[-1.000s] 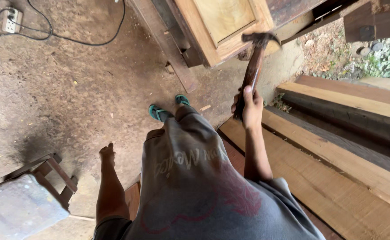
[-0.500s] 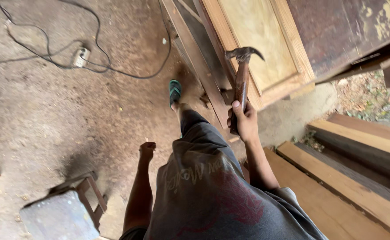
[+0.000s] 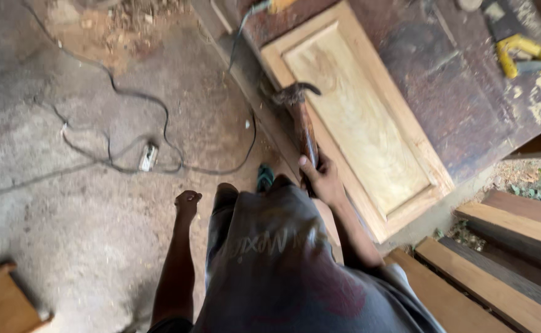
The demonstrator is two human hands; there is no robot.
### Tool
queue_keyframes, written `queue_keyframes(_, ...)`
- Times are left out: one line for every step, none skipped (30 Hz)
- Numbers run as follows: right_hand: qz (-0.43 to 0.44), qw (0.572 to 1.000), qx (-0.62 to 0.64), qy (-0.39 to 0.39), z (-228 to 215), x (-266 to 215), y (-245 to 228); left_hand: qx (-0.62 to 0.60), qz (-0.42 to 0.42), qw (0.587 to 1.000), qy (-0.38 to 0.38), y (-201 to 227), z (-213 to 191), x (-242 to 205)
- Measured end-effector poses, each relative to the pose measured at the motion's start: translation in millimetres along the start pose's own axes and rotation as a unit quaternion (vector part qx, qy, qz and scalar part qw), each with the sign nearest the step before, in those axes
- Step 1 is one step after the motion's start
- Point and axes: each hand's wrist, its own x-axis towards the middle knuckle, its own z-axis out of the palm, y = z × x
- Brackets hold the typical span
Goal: The person applies wood glue to a thin wooden strip and attaches it to the edge of a larger wooden panel. They then use a hammer to drive nails into the strip, securing it to the panel.
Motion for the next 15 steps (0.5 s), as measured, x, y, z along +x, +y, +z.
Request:
queue_keyframes(0.001, 1.0, -0.009, 0.008, -0.2, 7.4, -5.3, 0.014, 0.065, 0.998, 0.003, 19.4, -2.2, 29.2)
queue_keyframes(0.005, 0.999, -0.028, 0.028, -2.0, 16.7, -10.2, 0.036, 0.16, 0.986, 0.013, 42.6, -1.4, 61.2)
queue_keyframes(0.021, 0.998, -0.047, 0.047, -4.7, 19.1, -10.6, 0.06, 0.246, 0.967, 0.015, 64.7, 0.7, 90.2)
queue_keyframes(0.037, 0.995, -0.067, 0.066, -7.0, 21.0, -9.5, 0.112, 0.155, 0.981, -0.019, 87.0, 4.0, 115.8)
queue_keyframes(0.039, 0.994, -0.06, 0.084, -9.2, 23.0, -8.5, 0.052, 0.228, 0.972, -0.024, 113.2, 8.0, 144.4)
queue_keyframes(0.042, 0.992, -0.052, 0.102, -10.7, 23.5, -6.6, 0.064, 0.263, 0.962, -0.03, 142.5, 12.7, 174.9)
queue_keyframes(0.044, 0.991, -0.046, 0.121, -12.2, 24.9, -4.8, 0.178, 0.15, 0.97, -0.074, 173.6, 18.1, 204.4)
queue_keyframes(0.068, 0.987, -0.021, 0.142, -13.8, 26.2, -3.1, 0.066, 0.289, 0.954, -0.036, 207.5, 26.8, 233.0)
queue_keyframes(0.091, 0.982, 0.005, 0.165, -16.1, 28.6, -1.5, 0.093, 0.313, 0.945, -0.018, 243.4, 37.2, 260.8)
queue_keyframes(0.108, 0.975, 0.004, 0.193, -17.8, 31.4, -0.4, -0.029, 0.403, 0.914, -0.033, 281.1, 49.2, 288.5)
queue_keyframes(0.126, 0.967, 0.004, 0.223, -16.2, 31.4, 0.2, -0.004, 0.34, 0.938, -0.065, 321.3, 65.3, 316.3)
queue_keyframes(0.128, 0.958, -0.001, 0.255, -14.6, 33.2, -0.5, -0.012, 0.392, 0.917, -0.073, 358.9, 78.6, 342.3)
queue_keyframes(0.13, 0.948, -0.004, 0.289, -11.3, 36.3, -2.2, -0.035, 0.443, 0.892, -0.082, 397.5, 94.8, 367.9)
queue_keyframes(0.132, 0.937, -0.007, 0.322, -5.6, 40.1, -4.7, -0.012, 0.488, 0.871, -0.062, 435.0, 111.6, 393.3)
queue_keyframes(0.143, 0.923, 0.021, 0.356, 1.3, 42.5, -8.4, 0.009, 0.53, 0.847, -0.041, 468.5, 129.1, 415.5)
